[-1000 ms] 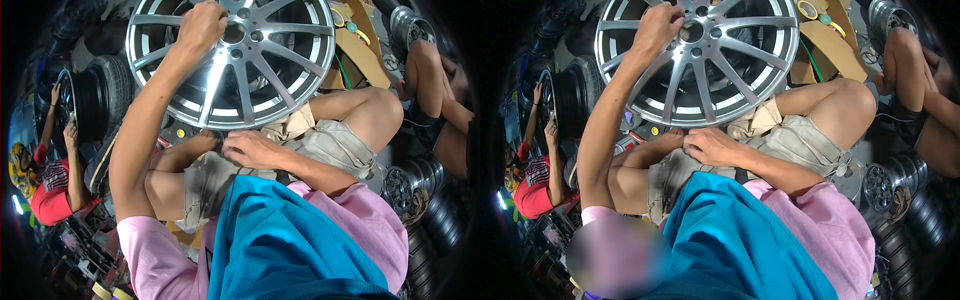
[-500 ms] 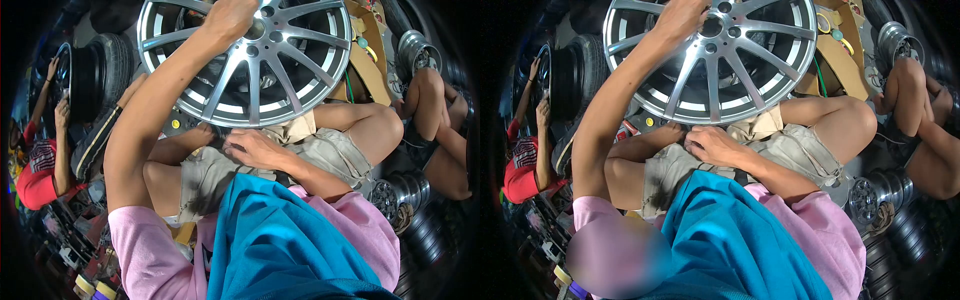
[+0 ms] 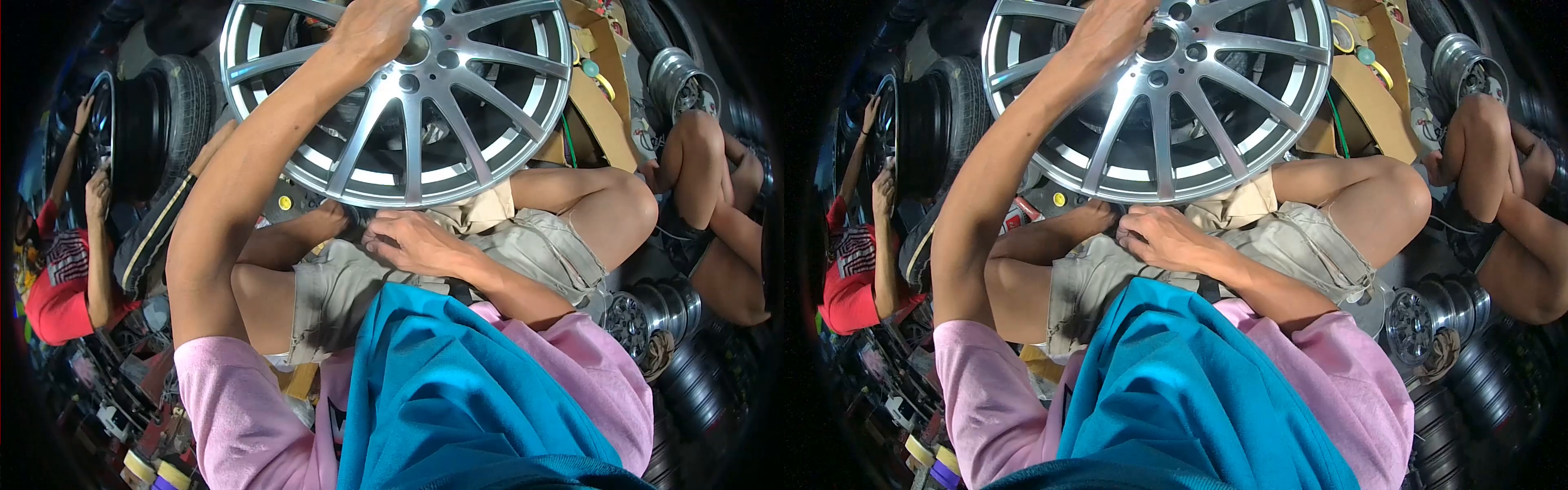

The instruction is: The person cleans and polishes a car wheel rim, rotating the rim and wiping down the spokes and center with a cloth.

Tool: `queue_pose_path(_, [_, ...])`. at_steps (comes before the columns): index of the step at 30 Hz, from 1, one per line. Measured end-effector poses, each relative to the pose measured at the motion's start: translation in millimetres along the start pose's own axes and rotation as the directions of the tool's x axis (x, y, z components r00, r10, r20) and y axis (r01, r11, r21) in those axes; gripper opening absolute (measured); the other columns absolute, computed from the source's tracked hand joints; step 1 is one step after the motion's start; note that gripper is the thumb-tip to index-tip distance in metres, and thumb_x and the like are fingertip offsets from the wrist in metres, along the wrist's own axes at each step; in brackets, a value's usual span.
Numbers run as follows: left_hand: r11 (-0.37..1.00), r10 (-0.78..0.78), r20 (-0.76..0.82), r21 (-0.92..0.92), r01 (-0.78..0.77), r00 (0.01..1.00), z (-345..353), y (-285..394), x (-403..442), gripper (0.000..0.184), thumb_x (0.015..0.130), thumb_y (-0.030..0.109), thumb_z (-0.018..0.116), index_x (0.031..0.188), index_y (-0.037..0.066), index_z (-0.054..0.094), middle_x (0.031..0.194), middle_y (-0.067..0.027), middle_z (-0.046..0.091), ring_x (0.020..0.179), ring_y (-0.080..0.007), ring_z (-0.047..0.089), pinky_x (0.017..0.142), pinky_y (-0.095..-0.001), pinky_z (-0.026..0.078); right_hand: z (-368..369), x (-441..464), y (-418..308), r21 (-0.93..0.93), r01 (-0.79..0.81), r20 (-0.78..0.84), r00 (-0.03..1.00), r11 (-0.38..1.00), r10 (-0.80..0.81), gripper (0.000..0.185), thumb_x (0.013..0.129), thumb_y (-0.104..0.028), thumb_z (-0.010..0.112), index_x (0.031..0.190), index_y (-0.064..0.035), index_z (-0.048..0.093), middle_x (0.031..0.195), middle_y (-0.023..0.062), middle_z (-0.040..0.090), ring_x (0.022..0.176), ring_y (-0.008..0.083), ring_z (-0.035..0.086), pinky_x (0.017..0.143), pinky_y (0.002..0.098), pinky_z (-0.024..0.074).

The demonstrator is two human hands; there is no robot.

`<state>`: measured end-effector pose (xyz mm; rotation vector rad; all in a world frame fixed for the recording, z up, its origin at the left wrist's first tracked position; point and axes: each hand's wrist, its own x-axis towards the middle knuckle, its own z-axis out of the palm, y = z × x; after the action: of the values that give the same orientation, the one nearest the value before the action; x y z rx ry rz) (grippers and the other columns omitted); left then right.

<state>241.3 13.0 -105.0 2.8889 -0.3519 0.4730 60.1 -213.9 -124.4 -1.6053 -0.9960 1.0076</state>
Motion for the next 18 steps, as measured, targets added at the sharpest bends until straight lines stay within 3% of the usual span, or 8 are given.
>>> queue_pose_path(5, [1.000,0.005,0.027,0.010,-0.005,1.000,-5.7,1.2,-0.7,0.011,0.082,-0.004,0.058,0.089,-0.008,0.066,0.093,-0.0257,0.063,0.083,-0.0416,0.068,0.071,-0.0482,0.056,0.4,-0.1,1.0,0.009,0.020,-0.031,0.999,1.000,-0.020,0.018,0.093,-0.014,0.066,0.094,0.0041,0.068,0.088,0.0211,0.064,0.087,0.0415,0.064,0.077,0.0502,0.0505])
queue_pose_path(7, [1.000,-0.002,0.047,0.018,0.002,0.999,-6.8,2.0,-0.2,0.011,0.082,-0.004,0.058,0.088,-0.008,0.066,0.093,-0.0257,0.063,0.083,-0.0417,0.068,0.071,-0.0483,0.056,0.3,-0.6,3.4,-0.033,-0.005,0.026,1.000,0.999,0.005,0.018,0.094,-0.015,0.065,0.101,0.0019,0.067,0.096,0.0187,0.065,0.093,0.0405,0.065,0.081,0.0491,0.0506])
queue_pose_path(18, [0.998,-0.058,0.068,0.024,0.057,0.996,-1.6,1.3,2.0,0.012,0.083,-0.005,0.057,0.088,-0.010,0.066,0.095,-0.0276,0.064,0.085,-0.0424,0.069,0.073,-0.0482,0.056,0.0,-0.4,3.4,-0.032,-0.016,0.038,0.999,0.999,0.017,0.018,0.094,-0.014,0.065,0.101,0.0017,0.068,0.096,0.0185,0.065,0.093,0.0398,0.065,0.081,0.0485,0.0509])
